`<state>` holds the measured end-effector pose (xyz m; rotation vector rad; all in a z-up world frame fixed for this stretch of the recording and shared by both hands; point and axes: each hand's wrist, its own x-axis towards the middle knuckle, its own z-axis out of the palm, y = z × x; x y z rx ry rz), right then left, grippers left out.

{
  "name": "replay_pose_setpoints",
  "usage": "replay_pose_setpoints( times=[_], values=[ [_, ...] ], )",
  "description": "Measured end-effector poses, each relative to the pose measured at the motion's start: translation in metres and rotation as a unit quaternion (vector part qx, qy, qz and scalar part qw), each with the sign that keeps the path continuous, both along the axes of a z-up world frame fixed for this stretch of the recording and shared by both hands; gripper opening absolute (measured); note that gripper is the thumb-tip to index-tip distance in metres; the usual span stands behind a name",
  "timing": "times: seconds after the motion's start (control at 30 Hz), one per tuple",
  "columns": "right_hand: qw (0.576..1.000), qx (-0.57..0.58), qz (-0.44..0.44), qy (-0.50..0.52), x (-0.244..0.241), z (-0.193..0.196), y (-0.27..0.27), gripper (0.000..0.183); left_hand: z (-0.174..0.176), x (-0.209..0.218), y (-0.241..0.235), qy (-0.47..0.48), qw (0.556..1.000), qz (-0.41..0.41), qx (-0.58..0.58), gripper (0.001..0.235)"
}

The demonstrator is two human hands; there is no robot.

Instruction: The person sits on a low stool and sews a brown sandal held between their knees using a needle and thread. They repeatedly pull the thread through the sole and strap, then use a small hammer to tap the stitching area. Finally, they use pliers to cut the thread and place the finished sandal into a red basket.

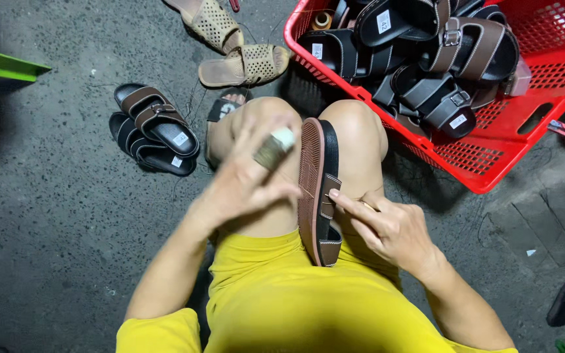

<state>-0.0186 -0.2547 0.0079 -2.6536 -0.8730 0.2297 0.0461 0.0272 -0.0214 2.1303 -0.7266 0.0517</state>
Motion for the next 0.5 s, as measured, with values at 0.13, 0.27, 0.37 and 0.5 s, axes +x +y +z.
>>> replay_pose_setpoints(
  times=[0.13, 0.27, 0.37, 0.5],
  values=[
    [0.996, 0.03, -0.03, 0.08, 0.008, 0.009, 0.003, 0.037, -0.01, -0.019, -0.016, 0.06, 0.998, -0.026, 0.023, 0.104],
    [0.999, 0.008, -0.014, 0.052, 0.013, 0.009, 0.003, 0.039, -0.01, -0.019, -0.021, 0.05, 0.997, -0.024, 0.059, 0.109],
    [0.999, -0.01, -0.004, 0.037, 0.014, 0.009, 0.002, 0.037, -0.012, -0.021, -0.022, 0.044, 0.996, -0.014, 0.072, 0.109],
    [0.998, -0.064, 0.014, 0.008, 0.015, 0.019, 0.006, 0.04, -0.012, -0.021, -0.028, 0.046, 0.997, -0.001, 0.064, 0.105]
  ],
)
